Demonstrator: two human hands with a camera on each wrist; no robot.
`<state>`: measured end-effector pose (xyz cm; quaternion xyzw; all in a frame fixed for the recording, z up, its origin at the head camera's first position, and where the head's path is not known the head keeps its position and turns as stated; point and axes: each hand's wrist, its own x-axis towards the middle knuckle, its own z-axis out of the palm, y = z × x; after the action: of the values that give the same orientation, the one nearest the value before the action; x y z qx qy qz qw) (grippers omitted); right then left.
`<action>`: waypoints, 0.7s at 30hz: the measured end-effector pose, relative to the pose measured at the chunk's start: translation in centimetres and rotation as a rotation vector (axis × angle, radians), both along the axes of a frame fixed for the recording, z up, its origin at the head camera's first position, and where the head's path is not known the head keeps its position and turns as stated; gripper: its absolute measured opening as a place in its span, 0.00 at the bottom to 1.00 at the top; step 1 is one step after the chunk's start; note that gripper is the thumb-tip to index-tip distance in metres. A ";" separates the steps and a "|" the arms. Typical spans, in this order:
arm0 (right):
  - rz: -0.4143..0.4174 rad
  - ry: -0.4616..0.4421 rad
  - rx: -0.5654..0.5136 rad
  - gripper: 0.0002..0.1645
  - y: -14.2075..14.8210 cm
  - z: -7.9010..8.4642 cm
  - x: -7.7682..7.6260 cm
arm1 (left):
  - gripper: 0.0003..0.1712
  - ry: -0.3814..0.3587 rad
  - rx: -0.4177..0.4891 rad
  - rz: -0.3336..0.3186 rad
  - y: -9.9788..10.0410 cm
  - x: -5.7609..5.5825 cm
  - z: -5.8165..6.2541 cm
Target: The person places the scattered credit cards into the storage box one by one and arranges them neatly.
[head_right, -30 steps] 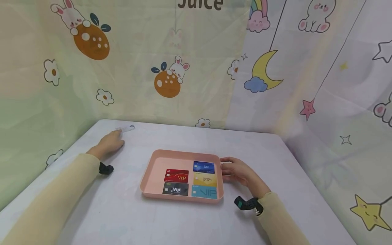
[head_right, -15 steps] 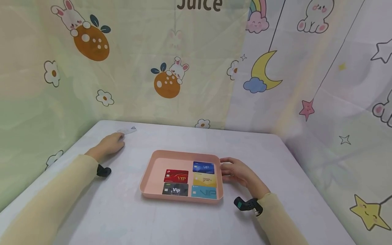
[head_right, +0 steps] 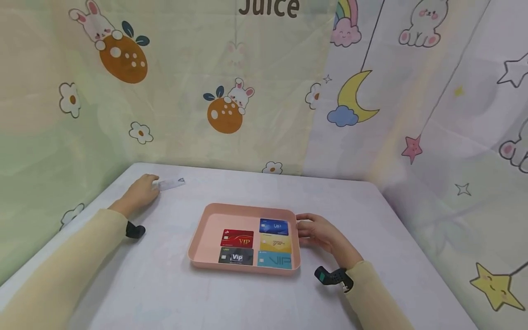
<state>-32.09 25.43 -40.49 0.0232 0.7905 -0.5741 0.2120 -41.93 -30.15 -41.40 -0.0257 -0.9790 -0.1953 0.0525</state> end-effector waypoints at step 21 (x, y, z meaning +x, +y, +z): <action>-0.005 -0.002 -0.015 0.39 0.0 -0.1 0.1 | 0.30 -0.065 -0.030 0.034 1.5 -0.3 -0.1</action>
<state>-32.01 25.40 -40.59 0.0242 0.7860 -0.5804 0.2117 -42.28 -28.66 -41.53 -0.0033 -0.9833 -0.1804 0.0235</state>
